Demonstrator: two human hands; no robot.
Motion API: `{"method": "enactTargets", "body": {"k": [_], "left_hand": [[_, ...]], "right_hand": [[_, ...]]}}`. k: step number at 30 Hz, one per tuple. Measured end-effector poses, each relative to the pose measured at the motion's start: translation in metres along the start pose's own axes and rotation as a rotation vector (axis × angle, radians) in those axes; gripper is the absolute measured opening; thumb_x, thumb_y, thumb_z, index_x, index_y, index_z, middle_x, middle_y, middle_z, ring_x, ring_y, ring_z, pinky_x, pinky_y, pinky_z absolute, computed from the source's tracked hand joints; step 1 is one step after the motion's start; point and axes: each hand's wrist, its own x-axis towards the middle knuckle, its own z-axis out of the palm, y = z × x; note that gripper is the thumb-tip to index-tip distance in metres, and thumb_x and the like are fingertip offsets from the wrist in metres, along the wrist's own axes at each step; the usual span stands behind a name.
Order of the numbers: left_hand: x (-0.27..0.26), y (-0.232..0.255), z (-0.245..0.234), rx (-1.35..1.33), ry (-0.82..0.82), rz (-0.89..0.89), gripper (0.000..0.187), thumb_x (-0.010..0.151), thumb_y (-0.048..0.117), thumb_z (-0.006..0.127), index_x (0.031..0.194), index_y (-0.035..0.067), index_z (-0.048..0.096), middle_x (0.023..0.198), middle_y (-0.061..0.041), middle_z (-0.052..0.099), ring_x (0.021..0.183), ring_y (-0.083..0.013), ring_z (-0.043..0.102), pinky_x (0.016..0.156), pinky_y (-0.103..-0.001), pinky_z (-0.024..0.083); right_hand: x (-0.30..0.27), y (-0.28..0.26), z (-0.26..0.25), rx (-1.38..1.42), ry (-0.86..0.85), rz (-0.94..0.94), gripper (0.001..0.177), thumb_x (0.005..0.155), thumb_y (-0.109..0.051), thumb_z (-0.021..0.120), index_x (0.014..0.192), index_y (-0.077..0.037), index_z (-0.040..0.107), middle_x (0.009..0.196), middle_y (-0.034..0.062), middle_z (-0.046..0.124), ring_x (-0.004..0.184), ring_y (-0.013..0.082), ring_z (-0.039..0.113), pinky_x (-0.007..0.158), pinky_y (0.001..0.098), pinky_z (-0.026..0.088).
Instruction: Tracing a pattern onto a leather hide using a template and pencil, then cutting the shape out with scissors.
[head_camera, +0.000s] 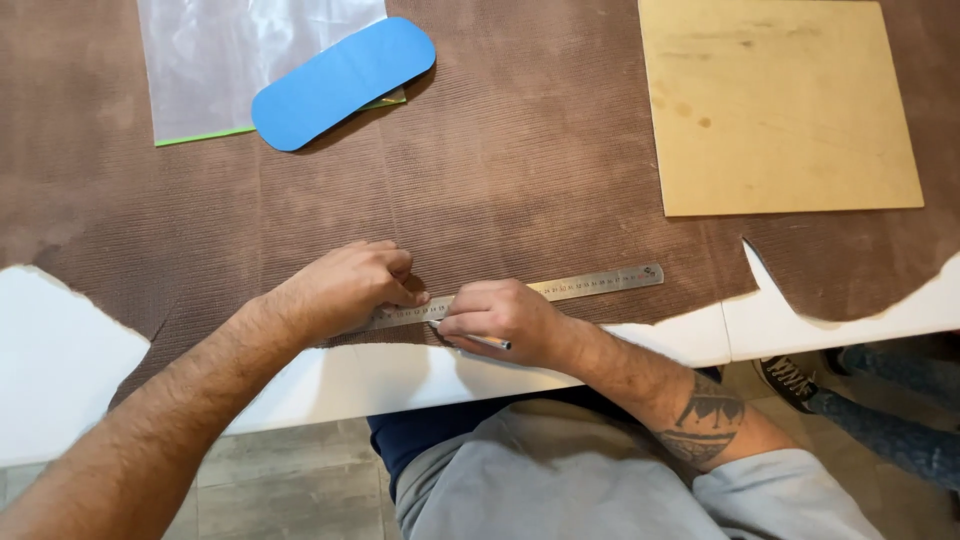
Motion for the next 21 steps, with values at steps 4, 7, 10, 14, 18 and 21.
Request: {"method": "enactTargets", "body": {"k": [4,7,10,14,18,21], "left_hand": [[-0.002,0.002,-0.002,-0.009,-0.009,-0.004,0.017,0.082,0.029,0.075,0.096,0.034,0.084,0.078,0.003,0.059,0.082,-0.0185,0.061,0.073,-0.036,0.056],[-0.003,0.003,-0.007,-0.031,0.052,0.064,0.014,0.084,0.026,0.072,0.091,0.033,0.084,0.077,0.002,0.055,0.078,-0.019,0.059,0.071,-0.035,0.055],[0.003,0.003,-0.004,-0.068,0.014,0.076,0.016,0.085,0.03,0.069,0.09,0.035,0.083,0.078,0.002,0.056,0.076,-0.0217,0.058,0.067,-0.038,0.055],[0.005,-0.023,0.022,-0.141,0.05,0.121,0.014,0.095,0.029,0.065,0.091,0.023,0.077,0.072,0.001,0.055,0.068,-0.0239,0.058,0.056,-0.043,0.046],[-0.002,-0.044,0.047,-0.218,0.066,0.224,0.012,0.081,0.017,0.071,0.078,0.024,0.081,0.069,0.002,0.052,0.063,-0.0227,0.054,0.058,-0.038,0.048],[-0.005,-0.035,0.043,-0.226,0.086,0.182,0.019,0.091,0.028,0.067,0.085,0.025,0.085,0.07,0.0,0.053,0.064,-0.0237,0.056,0.057,-0.04,0.048]], "right_hand": [[0.008,-0.003,0.01,-0.026,-0.005,-0.033,0.014,0.102,-0.011,0.061,0.094,-0.004,0.07,0.084,0.0104,0.065,0.073,0.0302,0.067,0.062,0.0394,0.057],[-0.001,0.002,0.013,-0.086,-0.009,-0.009,0.016,0.103,-0.016,0.06,0.096,-0.006,0.071,0.084,0.0071,0.064,0.075,0.0263,0.066,0.065,0.0363,0.057],[-0.013,0.003,0.015,-0.17,0.041,0.013,0.018,0.105,-0.019,0.057,0.1,-0.009,0.071,0.086,0.0047,0.062,0.079,0.024,0.066,0.069,0.0353,0.058],[-0.012,0.011,0.024,-0.154,-0.083,-0.002,0.011,0.106,-0.01,0.054,0.105,-0.009,0.065,0.089,0.0087,0.059,0.081,0.0332,0.059,0.069,0.0464,0.049],[-0.009,0.017,0.047,-0.19,-0.055,-0.047,0.008,0.101,-0.004,0.062,0.103,-0.009,0.067,0.086,0.0062,0.056,0.083,0.0306,0.059,0.067,0.0463,0.05],[-0.009,0.017,0.04,-0.183,-0.066,-0.051,0.009,0.099,-0.006,0.058,0.1,-0.01,0.065,0.084,0.0053,0.054,0.079,0.0293,0.058,0.065,0.0458,0.05]]}}
